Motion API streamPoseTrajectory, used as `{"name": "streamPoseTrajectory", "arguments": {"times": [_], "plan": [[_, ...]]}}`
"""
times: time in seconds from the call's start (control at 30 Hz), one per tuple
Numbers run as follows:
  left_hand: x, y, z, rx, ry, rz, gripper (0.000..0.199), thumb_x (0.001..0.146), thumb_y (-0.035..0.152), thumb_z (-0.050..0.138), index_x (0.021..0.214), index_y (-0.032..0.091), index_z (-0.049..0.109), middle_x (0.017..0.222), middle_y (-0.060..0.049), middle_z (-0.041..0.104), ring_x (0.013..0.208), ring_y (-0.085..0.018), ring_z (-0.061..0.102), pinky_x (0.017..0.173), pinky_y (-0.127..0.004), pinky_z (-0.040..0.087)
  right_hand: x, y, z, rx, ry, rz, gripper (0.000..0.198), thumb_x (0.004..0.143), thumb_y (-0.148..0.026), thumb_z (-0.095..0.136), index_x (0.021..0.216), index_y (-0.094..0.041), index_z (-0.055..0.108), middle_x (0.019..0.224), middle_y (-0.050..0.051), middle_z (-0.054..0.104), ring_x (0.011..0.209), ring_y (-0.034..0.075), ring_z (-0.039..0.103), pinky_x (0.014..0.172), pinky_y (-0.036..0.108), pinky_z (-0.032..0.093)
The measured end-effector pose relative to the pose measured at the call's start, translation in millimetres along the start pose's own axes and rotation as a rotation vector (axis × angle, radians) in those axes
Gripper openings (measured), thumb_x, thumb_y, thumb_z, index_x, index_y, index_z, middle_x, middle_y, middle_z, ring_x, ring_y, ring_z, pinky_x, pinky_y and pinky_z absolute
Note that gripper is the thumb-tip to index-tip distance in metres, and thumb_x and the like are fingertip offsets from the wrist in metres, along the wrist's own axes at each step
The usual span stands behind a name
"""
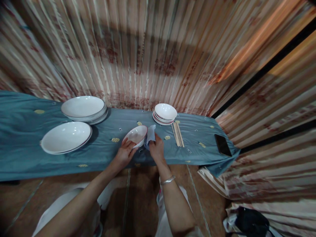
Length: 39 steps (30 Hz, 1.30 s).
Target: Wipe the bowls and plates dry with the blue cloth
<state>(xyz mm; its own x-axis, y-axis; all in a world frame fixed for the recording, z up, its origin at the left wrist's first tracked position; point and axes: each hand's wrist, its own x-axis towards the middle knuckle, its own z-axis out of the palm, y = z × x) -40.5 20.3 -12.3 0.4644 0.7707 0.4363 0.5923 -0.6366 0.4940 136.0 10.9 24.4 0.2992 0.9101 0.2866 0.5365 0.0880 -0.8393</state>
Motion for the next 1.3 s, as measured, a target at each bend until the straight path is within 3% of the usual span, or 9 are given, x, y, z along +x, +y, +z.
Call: {"name": "streamPoseTrajectory", "arguments": {"times": [0.23,0.53,0.73,0.8,0.9,0.97,1.03,1.17,1.3], "plan": [[-7,9,0,0.048,-0.023,0.067,0.018,0.096,0.024,0.048,0.095,0.018,0.065,0.091,-0.006,0.069,0.096,-0.023,0.066,0.114,-0.053,0.035,4,-2,-10,-0.052,-0.064,-0.002,0.033,0.065,-0.02,0.039,0.083,-0.019,0.066,0.071,0.005,0.067,0.068,0.022,0.061,0.067,0.03,0.046],[-7,20,0,0.093,-0.04,0.113,0.018,0.097,0.027,0.049,0.095,0.017,0.064,0.091,-0.006,0.068,0.093,-0.022,0.066,0.118,-0.058,0.029,10,7,-18,-0.131,-0.081,0.035,0.021,0.072,-0.021,0.044,0.071,-0.019,0.065,0.065,0.003,0.067,0.068,0.02,0.061,0.057,0.025,0.038],[-5,19,5,0.042,0.049,0.122,0.021,0.094,0.027,0.055,0.111,0.019,0.065,0.126,-0.013,0.067,0.13,-0.029,0.054,0.12,-0.065,0.011,13,18,-19,-0.267,-0.076,0.022,0.021,0.078,-0.017,0.046,0.071,-0.019,0.066,0.066,0.004,0.067,0.069,0.019,0.061,0.058,0.024,0.035],[-5,15,8,0.026,0.098,0.068,0.035,0.091,0.033,0.06,0.124,0.02,0.06,0.14,-0.017,0.058,0.141,-0.033,0.042,0.119,-0.067,0.006,15,20,-19,-0.337,-0.086,0.018,0.023,0.08,-0.014,0.045,0.071,-0.019,0.066,0.066,0.004,0.066,0.068,0.019,0.06,0.058,0.024,0.035],[-5,9,17,-0.056,0.182,-0.126,0.081,0.081,0.046,0.071,0.148,0.017,0.036,0.158,-0.025,0.034,0.15,-0.038,0.024,0.117,-0.068,0.007,17,23,-20,-0.442,-0.109,0.024,0.025,0.083,-0.011,0.045,0.078,-0.018,0.069,0.072,0.005,0.069,0.071,0.018,0.062,0.061,0.024,0.037],[-5,6,24,-0.153,0.235,-0.277,0.112,0.068,0.05,0.081,0.154,0.014,0.02,0.162,-0.029,0.021,0.152,-0.041,0.016,0.118,-0.066,0.011,17,24,-19,-0.507,-0.116,0.013,0.026,0.085,-0.01,0.046,0.087,-0.018,0.07,0.079,0.007,0.071,0.074,0.019,0.064,0.065,0.025,0.04],[-8,3,31,-0.281,0.278,-0.397,0.129,0.057,0.049,0.088,0.155,0.013,0.013,0.162,-0.029,0.018,0.151,-0.042,0.014,0.119,-0.062,0.015,16,25,-18,-0.549,-0.125,-0.029,0.027,0.087,-0.01,0.046,0.096,-0.016,0.071,0.085,0.01,0.073,0.077,0.02,0.066,0.069,0.027,0.044],[-12,4,36,-0.536,0.314,-0.597,0.127,0.054,0.04,0.089,0.154,0.016,0.014,0.16,-0.024,0.027,0.149,-0.041,0.023,0.118,-0.055,0.027,18,30,-15,-0.54,-0.14,-0.154,0.031,0.087,-0.011,0.044,0.105,-0.015,0.069,0.09,0.015,0.072,0.081,0.024,0.066,0.079,0.036,0.05],[-12,9,26,-0.66,0.275,-0.594,0.112,0.057,0.032,0.087,0.149,0.019,0.026,0.147,-0.019,0.048,0.138,-0.035,0.045,0.114,-0.052,0.036,26,33,-8,-0.552,-0.166,-0.187,0.03,0.088,-0.013,0.043,0.105,-0.014,0.069,0.089,0.019,0.07,0.086,0.029,0.065,0.085,0.043,0.05]]}}
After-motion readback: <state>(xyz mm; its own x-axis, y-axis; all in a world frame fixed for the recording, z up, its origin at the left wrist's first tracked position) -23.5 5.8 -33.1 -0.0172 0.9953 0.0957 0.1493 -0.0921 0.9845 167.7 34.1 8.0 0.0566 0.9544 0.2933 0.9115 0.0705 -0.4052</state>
